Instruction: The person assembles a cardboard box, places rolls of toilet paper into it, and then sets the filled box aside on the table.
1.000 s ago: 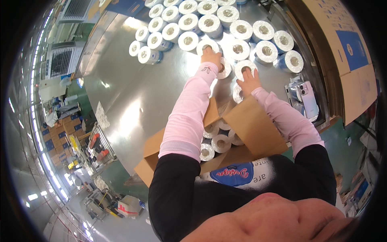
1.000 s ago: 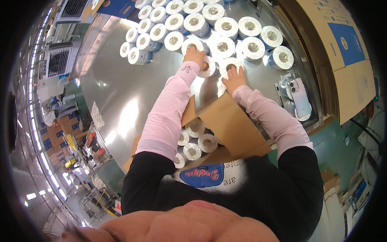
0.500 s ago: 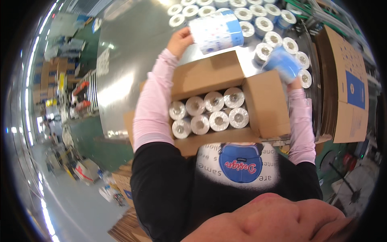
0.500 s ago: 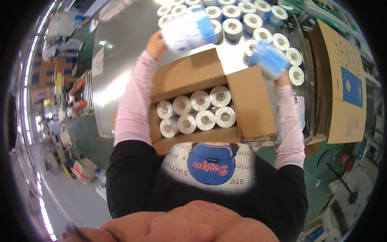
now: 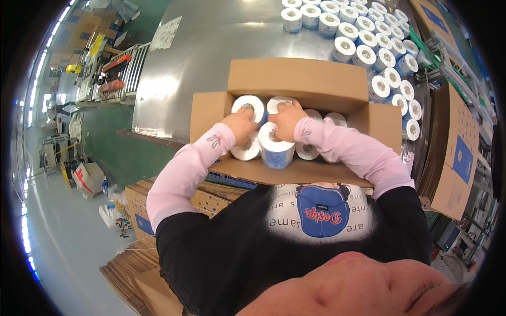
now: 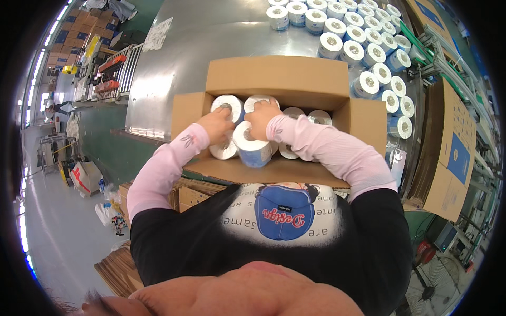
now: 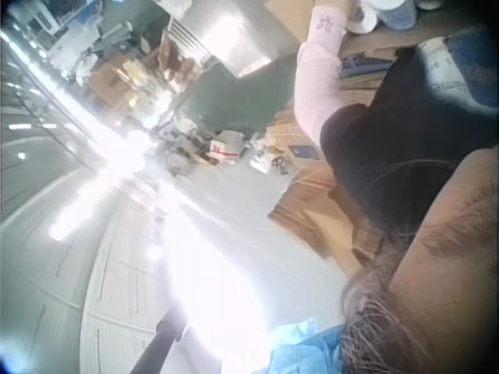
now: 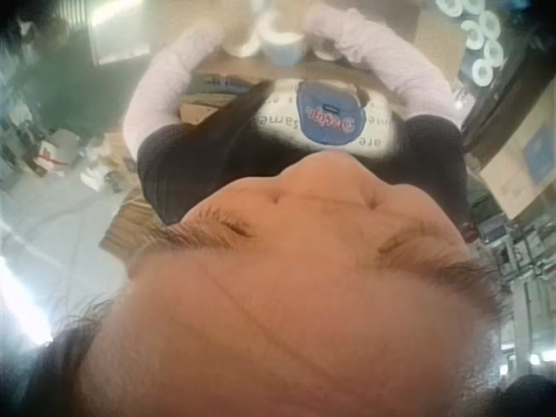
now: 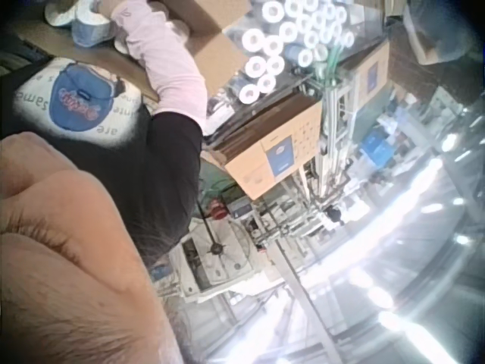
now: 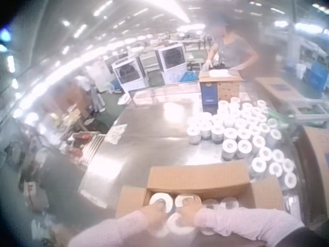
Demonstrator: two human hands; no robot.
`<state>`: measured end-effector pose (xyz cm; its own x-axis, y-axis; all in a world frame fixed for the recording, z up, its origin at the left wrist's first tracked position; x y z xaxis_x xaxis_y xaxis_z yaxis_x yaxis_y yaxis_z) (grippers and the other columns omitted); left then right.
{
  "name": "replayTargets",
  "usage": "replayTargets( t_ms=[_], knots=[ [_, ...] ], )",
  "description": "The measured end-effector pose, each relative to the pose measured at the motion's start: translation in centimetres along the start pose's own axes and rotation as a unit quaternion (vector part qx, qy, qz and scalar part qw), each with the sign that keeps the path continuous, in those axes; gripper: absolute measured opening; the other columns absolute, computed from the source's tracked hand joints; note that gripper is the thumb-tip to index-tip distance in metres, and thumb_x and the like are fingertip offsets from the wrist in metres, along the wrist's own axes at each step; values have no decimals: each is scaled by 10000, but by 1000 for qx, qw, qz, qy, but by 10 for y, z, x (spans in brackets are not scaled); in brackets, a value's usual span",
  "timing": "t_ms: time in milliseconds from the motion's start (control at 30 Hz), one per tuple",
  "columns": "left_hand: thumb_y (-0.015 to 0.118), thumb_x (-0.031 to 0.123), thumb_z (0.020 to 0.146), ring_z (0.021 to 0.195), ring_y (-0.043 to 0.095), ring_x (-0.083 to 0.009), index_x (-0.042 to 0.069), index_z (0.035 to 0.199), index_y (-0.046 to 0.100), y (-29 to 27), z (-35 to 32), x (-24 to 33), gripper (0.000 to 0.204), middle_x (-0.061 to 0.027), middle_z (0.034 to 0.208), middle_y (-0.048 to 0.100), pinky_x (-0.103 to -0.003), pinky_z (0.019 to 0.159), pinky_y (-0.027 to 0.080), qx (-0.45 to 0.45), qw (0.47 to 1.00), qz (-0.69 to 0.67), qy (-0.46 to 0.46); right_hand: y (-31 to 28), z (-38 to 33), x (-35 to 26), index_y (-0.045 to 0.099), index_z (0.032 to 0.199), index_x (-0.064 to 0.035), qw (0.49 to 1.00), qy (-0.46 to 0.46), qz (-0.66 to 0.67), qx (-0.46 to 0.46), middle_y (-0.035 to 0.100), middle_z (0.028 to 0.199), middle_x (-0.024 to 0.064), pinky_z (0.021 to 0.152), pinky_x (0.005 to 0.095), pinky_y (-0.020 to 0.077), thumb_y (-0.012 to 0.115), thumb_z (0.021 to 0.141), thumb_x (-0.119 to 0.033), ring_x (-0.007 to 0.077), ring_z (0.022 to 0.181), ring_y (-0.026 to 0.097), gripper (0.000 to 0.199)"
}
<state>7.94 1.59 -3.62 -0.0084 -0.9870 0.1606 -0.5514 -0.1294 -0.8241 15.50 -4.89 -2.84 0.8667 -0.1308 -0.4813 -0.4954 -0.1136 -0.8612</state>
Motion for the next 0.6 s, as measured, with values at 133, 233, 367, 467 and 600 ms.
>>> replayTargets(
  t_ms=[133, 233, 367, 467, 600],
  knots=[
    [697, 170, 755, 1114, 558, -370, 70, 1179, 616, 42, 30, -20, 443, -222, 1159, 591, -419, 962, 452, -78, 994, -75, 26, 80, -10, -1, 588, 1229, -87, 997, 3, -79, -12, 466, 1262, 257, 1090, 613, 176, 653, 762, -310, 402, 1270, 371, 521],
    [652, 156, 845, 948, 651, -246, 69, 1207, 605, -52, 64, -3, 376, -138, 974, 677, -364, 855, 512, -14, 969, -233, 76, 49, -25, 13, 503, 1347, -122, 990, -4, 142, -22, 495, 1280, 244, 1073, 508, 318, 611, 799, -307, 409, 1278, 404, 589],
    [628, 142, 855, 860, 637, -187, 82, 1163, 629, -145, 141, -26, 314, -91, 926, 663, -323, 807, 521, 141, 920, -364, 20, -101, -80, 82, 615, 1169, -98, 947, -6, 228, 224, 653, 1008, 177, 851, 451, 471, 605, 821, -199, 378, 963, 597, 362],
    [655, 169, 817, 1009, 600, -270, 102, 1173, 625, -146, 246, 0, 364, -143, 1040, 644, -372, 911, 483, 292, 933, -199, 76, -111, -148, 171, 590, 1209, -71, 910, 167, 27, 379, 584, 1222, 174, 961, 451, 413, 593, 847, -213, 363, 1120, 534, 388],
    [701, 186, 757, 1272, 419, -337, 177, 1215, 599, -75, 399, 114, 470, -136, 1342, 491, -438, 1065, 356, 228, 951, -160, 136, -70, -198, 270, 577, 1249, -77, 911, 227, 68, 339, 516, 1313, 224, 1071, 463, 340, 634, 851, -227, 396, 1229, 472, 429]
  ],
)
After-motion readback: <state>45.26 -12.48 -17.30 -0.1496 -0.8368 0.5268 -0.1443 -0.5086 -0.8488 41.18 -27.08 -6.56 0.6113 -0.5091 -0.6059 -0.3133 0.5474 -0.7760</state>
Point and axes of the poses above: each hand's wrist, its own z-axis towards the middle knuckle, its own y-axis out of the palm, x = y × z, the point moved 9 cm from there along z, towards the middle knuckle
